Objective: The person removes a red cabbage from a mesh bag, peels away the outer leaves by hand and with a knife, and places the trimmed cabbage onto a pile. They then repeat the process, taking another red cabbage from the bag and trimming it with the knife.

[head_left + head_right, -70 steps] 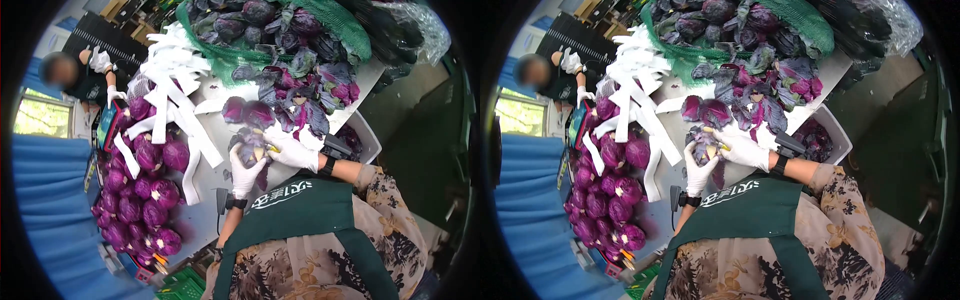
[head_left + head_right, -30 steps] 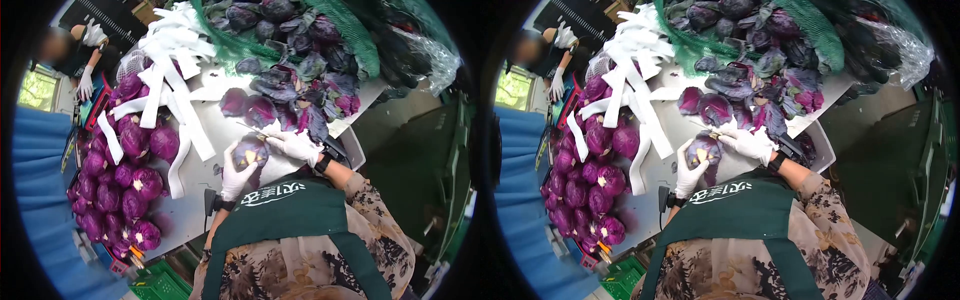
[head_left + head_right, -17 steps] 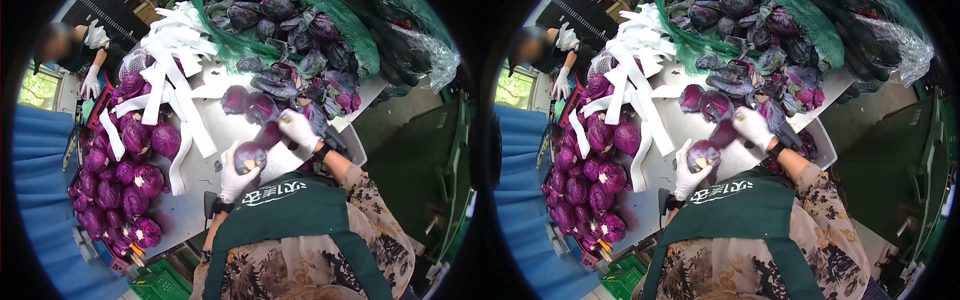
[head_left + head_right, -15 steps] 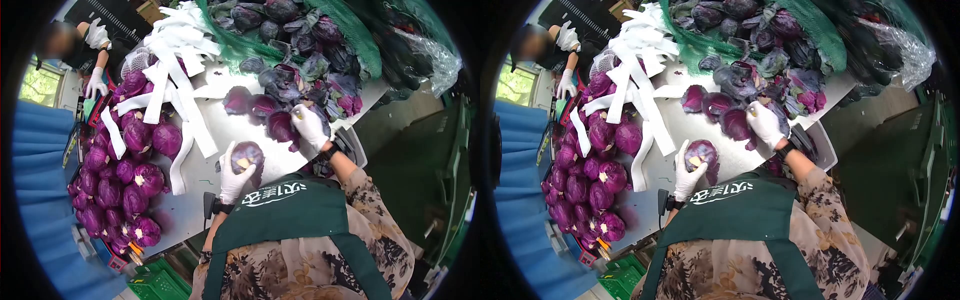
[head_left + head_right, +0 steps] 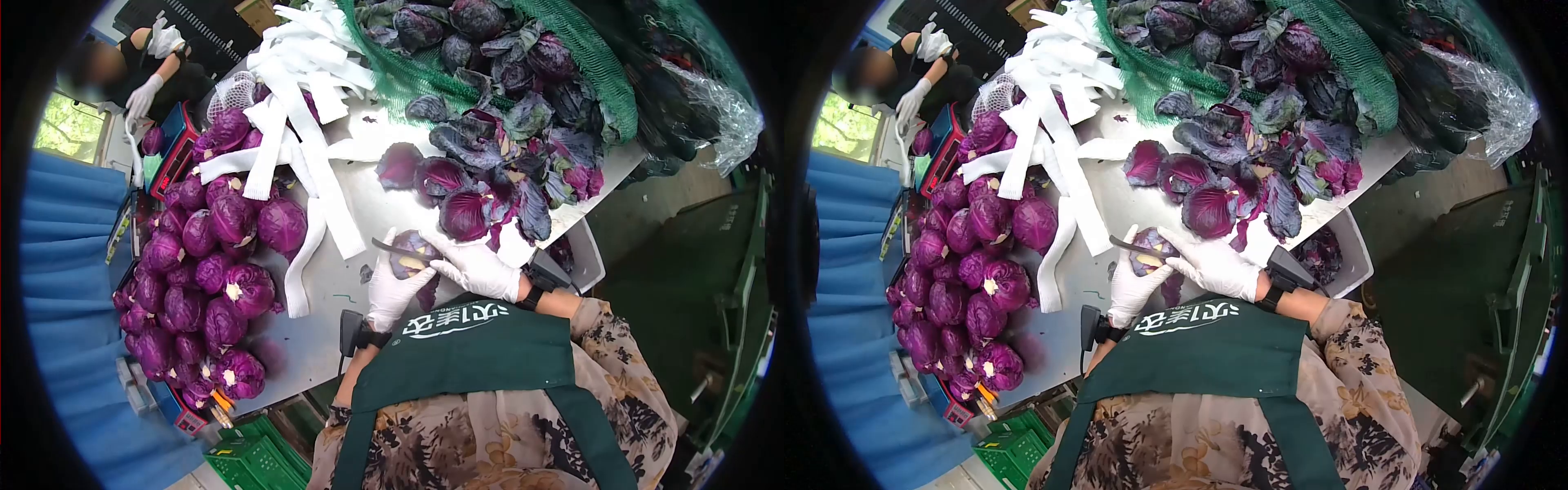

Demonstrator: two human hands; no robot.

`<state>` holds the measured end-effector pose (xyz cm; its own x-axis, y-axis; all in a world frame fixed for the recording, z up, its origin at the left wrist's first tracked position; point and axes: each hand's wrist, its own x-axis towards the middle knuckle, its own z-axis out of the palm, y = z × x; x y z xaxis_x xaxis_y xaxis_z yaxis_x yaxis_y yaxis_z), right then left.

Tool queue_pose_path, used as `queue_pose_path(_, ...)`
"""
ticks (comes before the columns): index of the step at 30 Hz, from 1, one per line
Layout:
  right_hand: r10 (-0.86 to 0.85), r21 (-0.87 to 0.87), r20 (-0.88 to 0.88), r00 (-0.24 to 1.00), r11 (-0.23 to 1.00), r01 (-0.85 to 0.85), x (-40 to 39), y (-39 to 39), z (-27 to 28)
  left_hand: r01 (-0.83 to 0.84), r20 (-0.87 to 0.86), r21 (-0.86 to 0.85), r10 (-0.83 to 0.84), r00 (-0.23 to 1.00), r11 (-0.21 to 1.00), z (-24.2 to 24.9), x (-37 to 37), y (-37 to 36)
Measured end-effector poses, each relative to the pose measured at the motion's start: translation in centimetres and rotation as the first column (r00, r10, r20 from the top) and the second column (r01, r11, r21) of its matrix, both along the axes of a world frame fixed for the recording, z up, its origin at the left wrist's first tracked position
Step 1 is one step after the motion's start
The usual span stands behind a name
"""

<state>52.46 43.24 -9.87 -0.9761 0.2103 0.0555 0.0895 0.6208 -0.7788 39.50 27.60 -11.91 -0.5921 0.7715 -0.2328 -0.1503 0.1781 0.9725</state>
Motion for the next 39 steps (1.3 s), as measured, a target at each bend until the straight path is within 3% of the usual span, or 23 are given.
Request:
queue_pose_path(3,-0.022,0.033,0.076,0.997,0.999,0.019,-0.2,-0.1,0.8,0.029,-0.056,0.03,-0.027,0.998,0.999,-0.5,0.0,0.0)
queue_pose_path(5,-0.041,0.053,0.125,0.991,0.998,0.035,-0.3,-0.1,1.1,0.022,-0.169,-0.115,-0.041,0.985,0.993,-0.1,-0.2,0.0)
queue_pose_path(8,-0.108,-0.045,0.095,0.99,0.993,0.112,-0.5,0.3,0.0,-0.018,-0.292,-0.124,-0.019,0.956,0.992,-0.3,0.1,0.1)
queue_pose_path(9,-0.241,-0.14,0.047,0.969,0.959,0.245,-0.7,0.9,-2.0,0.005,-0.36,-0.234,-0.091,0.929,0.972,2.6,0.6,0.2)
queue_pose_path(10,-0.371,-0.239,0.012,0.928,0.9,0.363,-0.9,1.5,-3.1,0.011,-0.427,-0.202,-0.099,0.899,0.979,2.5,1.2,0.1)
queue_pose_path(12,-0.344,-0.529,0.257,0.903,0.732,0.43,-0.8,2.3,-3.3,0.005,-0.419,-0.135,-0.061,0.906,0.991,1.8,1.6,-0.2)
queue_pose_path(13,-0.297,-0.592,0.369,0.881,0.656,0.469,-0.8,2.4,-2.6,0.005,-0.417,-0.137,-0.062,0.907,0.99,1.4,1.4,-0.5)
queue_pose_path(14,-0.295,-0.592,0.373,0.88,0.654,0.47,-0.6,2.0,-1.8,0.023,-0.419,-0.141,-0.081,0.904,0.99,1.0,1.0,-0.9)
queue_pose_path(16,-0.237,-0.559,0.227,0.945,0.763,0.326,-0.9,1.2,0.0,0.057,-0.468,-0.148,-0.121,0.875,0.987,1.4,-0.1,-1.3)
queue_pose_path(17,-0.225,-0.482,0.108,0.968,0.84,0.249,-0.9,0.9,-0.4,0.054,-0.371,-0.124,-0.096,0.924,0.991,0.8,-0.6,-1.2)
queue_pose_path(18,-0.221,-0.486,0.111,0.969,0.838,0.247,-0.8,0.8,-0.1,0.047,-0.269,-0.101,-0.072,0.96,0.994,0.6,-1.0,-1.0)
queue_pose_path(19,-0.239,-0.478,0.118,0.964,0.837,0.266,-0.8,1.0,0.4,0.084,-0.315,-0.221,-0.153,0.937,0.972,1.3,-1.1,-1.2)
queue_pose_path(20,-0.259,-0.468,0.122,0.958,0.836,0.286,-0.9,1.5,0.7,0.084,-0.317,-0.222,-0.153,0.936,0.971,1.1,-1.2,-1.3)
queue_pose_path(22,-0.472,-0.512,0.193,0.86,0.699,0.499,-0.8,3.6,-1.7,0.092,-0.166,-0.111,-0.11,0.98,0.99,-0.2,-1.2,-1.6)
queue_pose_path(24,-0.534,-0.56,0.296,0.792,0.575,0.597,-0.2,6.5,-2.8,0.074,-0.118,-0.077,-0.083,0.99,0.994,-0.6,-1.1,-1.9)
queue_pose_path(25,-0.562,-0.27,0.218,0.798,0.751,0.602,-0.1,6.3,-2.7,0.045,-0.04,-0.064,-0.047,0.998,0.997,-0.5,-1.2,-2.1)
queue_pose_path(26,-0.565,0.057,0.141,0.813,0.824,0.563,0.6,6.0,-2.6,0.017,0.042,-0.056,-0.015,0.999,0.998,-0.4,-1.1,-2.3)
queue_pose_path(27,-0.456,-0.007,0.313,0.833,0.876,0.482,0.2,4.6,1.4,0.018,0.044,-0.061,-0.016,0.999,0.998,-0.3,-1.1,-2.3)
queue_pose_path(30,-0.185,-0.027,0.114,0.976,0.982,0.189,-0.6,1.5,0.9,0.075,-0.013,-0.103,-0.077,0.997,0.992,0.2,-0.9,-2.0)
queue_pose_path(32,-0.117,-0.086,0.126,0.985,0.988,0.128,-1.6,1.7,-1.1,0.096,-0.189,-0.155,-0.125,0.974,0.983,0.5,-0.8,-2.2)
queue_pose_path(34,-0.038,-0.144,0.131,0.991,0.988,0.056,-2.3,1.9,-0.4,0.1,-0.232,-0.135,-0.129,0.964,0.986,0.6,-0.7,-2.3)
queue_pose_path(37,0.01,0.185,0.159,0.987,0.982,-0.04,-2.0,1.4,1.2,0.131,-0.32,-0.169,-0.18,0.93,0.977,0.9,-0.8,-2.5)
queue_pose_path(39,-0.046,0.243,0.172,0.984,0.97,0.003,-2.2,1.6,-0.1,0.189,-0.382,-0.225,-0.265,0.885,0.956,1.8,-0.7,-2.2)
